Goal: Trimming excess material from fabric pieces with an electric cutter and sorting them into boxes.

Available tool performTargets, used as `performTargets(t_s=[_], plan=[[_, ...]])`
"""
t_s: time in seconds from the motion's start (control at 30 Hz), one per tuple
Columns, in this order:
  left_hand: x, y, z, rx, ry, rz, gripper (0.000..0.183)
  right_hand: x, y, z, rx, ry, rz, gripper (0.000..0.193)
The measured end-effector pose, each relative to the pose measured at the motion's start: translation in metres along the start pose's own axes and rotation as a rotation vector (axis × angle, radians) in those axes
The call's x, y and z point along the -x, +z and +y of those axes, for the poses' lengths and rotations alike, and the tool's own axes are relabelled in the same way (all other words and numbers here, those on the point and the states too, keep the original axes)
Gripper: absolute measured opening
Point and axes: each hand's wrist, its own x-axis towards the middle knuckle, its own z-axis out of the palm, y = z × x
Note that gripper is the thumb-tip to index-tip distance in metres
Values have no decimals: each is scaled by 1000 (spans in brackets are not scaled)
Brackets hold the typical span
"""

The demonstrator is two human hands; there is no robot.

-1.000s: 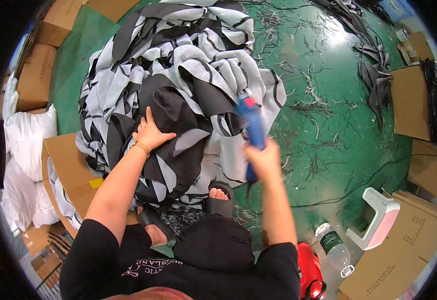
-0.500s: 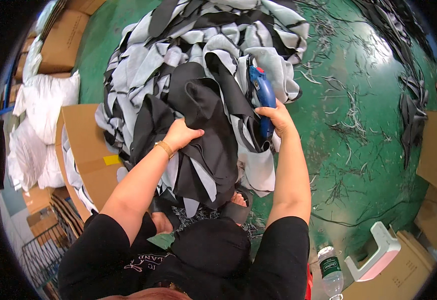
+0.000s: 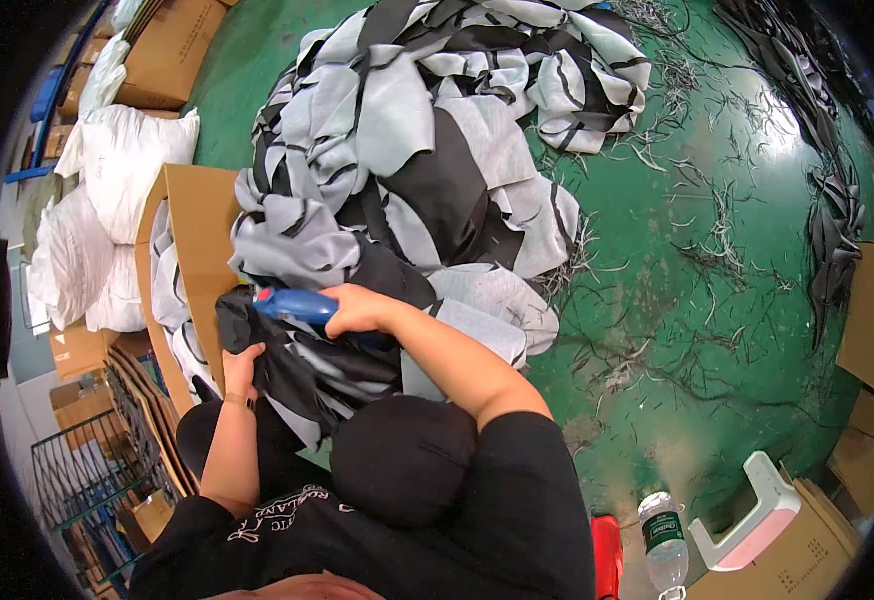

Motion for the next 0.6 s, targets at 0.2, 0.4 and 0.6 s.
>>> performTargets(t_s=[0.2,0.4,0.6], plan=[[-30,-2,-48,-620,94,362,89,-5,-1,11,358,51,190,71],[15,39,76,-612,1076,319,70,165,-47,-53,-212,-77,584,70],[107,183,131,-670,1587,-425,49,274,-58,10,-458,53,1261,51]])
